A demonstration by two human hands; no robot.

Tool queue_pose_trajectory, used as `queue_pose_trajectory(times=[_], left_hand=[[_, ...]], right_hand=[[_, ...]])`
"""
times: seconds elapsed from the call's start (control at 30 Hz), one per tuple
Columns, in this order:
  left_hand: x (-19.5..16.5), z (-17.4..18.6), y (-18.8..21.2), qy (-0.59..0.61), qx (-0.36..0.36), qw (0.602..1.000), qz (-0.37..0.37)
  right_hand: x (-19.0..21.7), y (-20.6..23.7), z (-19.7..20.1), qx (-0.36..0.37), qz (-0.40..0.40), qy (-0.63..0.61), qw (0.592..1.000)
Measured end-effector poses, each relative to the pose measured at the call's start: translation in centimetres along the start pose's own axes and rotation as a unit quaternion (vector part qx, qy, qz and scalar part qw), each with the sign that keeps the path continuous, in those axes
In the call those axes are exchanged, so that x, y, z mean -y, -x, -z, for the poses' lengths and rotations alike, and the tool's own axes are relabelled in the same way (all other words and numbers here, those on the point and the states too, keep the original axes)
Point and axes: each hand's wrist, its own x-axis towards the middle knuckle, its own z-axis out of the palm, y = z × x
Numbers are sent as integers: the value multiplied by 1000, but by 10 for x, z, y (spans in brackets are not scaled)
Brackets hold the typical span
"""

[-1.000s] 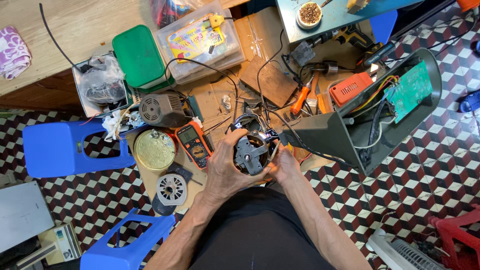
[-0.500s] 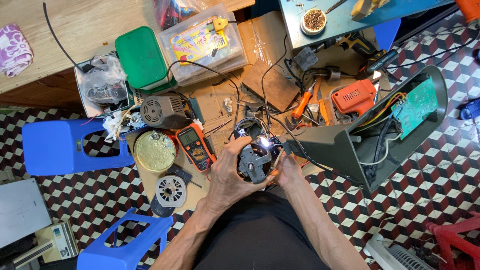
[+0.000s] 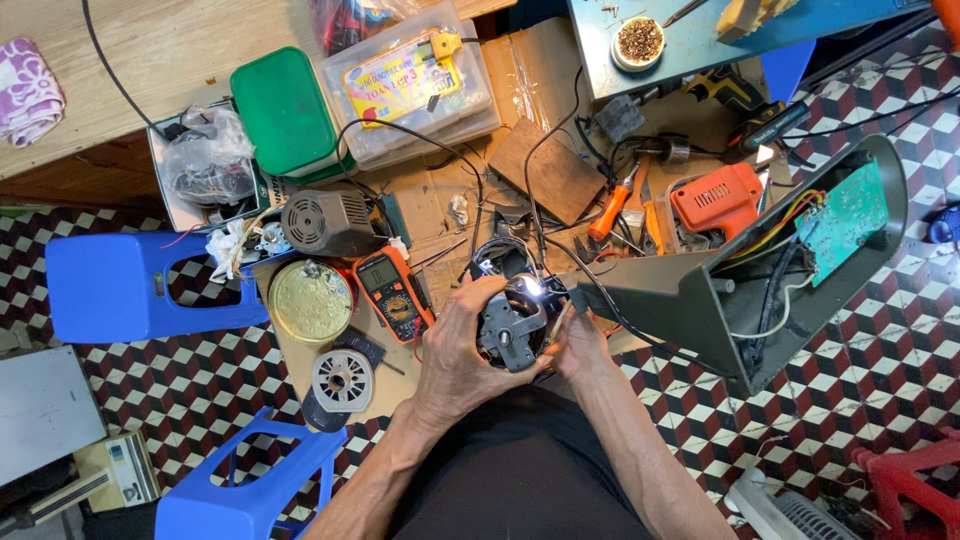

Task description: The person disassembles a small electric motor, removes the rotor, and uses a multimeter to test the windings. They then reassemble the motor and use a heat gun to apply heat to the housing.

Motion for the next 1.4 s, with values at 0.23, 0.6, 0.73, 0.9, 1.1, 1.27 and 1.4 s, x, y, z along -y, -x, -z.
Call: queue_pose_trajectory(times=[0.23, 0.6, 0.73, 0.9, 1.1, 1.27, 1.4], left_hand=[[2, 0, -2, 10, 1, 1000, -12], [3, 3, -5, 3, 1, 1000, 0], [2, 3, -9, 6, -5, 1000, -15], [2, 3, -8, 18, 1, 1000, 13], [-2, 5, -6, 22, 1, 999, 45], [-3, 6, -6, 22, -4, 997, 68], [0, 7, -7, 11, -9, 998, 66]], right_hand=[[2, 0, -5, 19, 9, 41, 999], [1, 0, -8, -4, -3, 42, 999], [2, -1, -12, -4, 13, 52, 999], [4, 0, -24, -14, -7, 52, 999], [2, 11, -24, 36, -3, 25, 999], [2, 14, -29, -42, -39, 60, 997], [-2, 20, -37, -58, -34, 67, 996]])
